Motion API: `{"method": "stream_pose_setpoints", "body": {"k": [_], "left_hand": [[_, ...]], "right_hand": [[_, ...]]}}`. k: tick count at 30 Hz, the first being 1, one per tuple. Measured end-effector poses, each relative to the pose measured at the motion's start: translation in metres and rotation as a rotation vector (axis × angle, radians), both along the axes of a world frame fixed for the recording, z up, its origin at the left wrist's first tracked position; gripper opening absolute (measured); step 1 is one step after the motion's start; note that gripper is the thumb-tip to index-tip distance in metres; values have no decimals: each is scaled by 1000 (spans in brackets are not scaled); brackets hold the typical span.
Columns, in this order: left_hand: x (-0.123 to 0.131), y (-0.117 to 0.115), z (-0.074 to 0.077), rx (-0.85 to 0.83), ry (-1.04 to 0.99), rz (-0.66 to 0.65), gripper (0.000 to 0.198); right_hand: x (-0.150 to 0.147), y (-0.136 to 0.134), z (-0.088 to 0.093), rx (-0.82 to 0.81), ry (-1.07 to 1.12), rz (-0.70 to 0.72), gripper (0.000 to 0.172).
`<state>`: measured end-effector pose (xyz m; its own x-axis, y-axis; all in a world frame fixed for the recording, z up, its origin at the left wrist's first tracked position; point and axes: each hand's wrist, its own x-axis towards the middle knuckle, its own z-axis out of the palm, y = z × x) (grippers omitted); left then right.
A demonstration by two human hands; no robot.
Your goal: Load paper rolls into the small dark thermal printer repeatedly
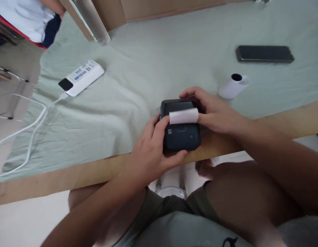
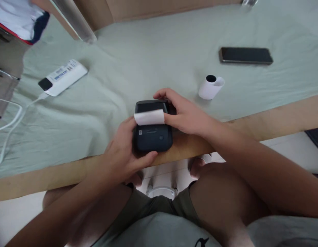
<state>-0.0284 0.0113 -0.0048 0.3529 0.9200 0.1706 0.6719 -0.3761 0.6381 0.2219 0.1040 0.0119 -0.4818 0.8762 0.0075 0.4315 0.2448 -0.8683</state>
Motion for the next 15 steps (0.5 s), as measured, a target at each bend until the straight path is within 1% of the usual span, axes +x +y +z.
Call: {"method": "stream_pose_setpoints", "body": {"k": [1,3,4,6,9,12,15], "left_hand": [[0,0,-2,8,2,20,99],[-1,-1,-6,29,17,36,113],[-2,-1,-7,32,34,28,115],[-6,0,-5,23,74,1,109],[-11,3,-1,23,120,-9,100],[-15,5,2,58,144,-23,103],[-19,7,2,123,177,-42,104]], "right_hand": [[0,-3,-2,24,-4,-43,64],[3,-7,-5,119,-59,-152,59],[5,-9,-5,161,-100,-201,56],[8,-11,-5,204,-175,-250,56],[11,-13,-5,171,-219,-192,66],[11,-14,-5,133,-264,-127,75],[9,-14,-3,100,-313,-97,78]]}}
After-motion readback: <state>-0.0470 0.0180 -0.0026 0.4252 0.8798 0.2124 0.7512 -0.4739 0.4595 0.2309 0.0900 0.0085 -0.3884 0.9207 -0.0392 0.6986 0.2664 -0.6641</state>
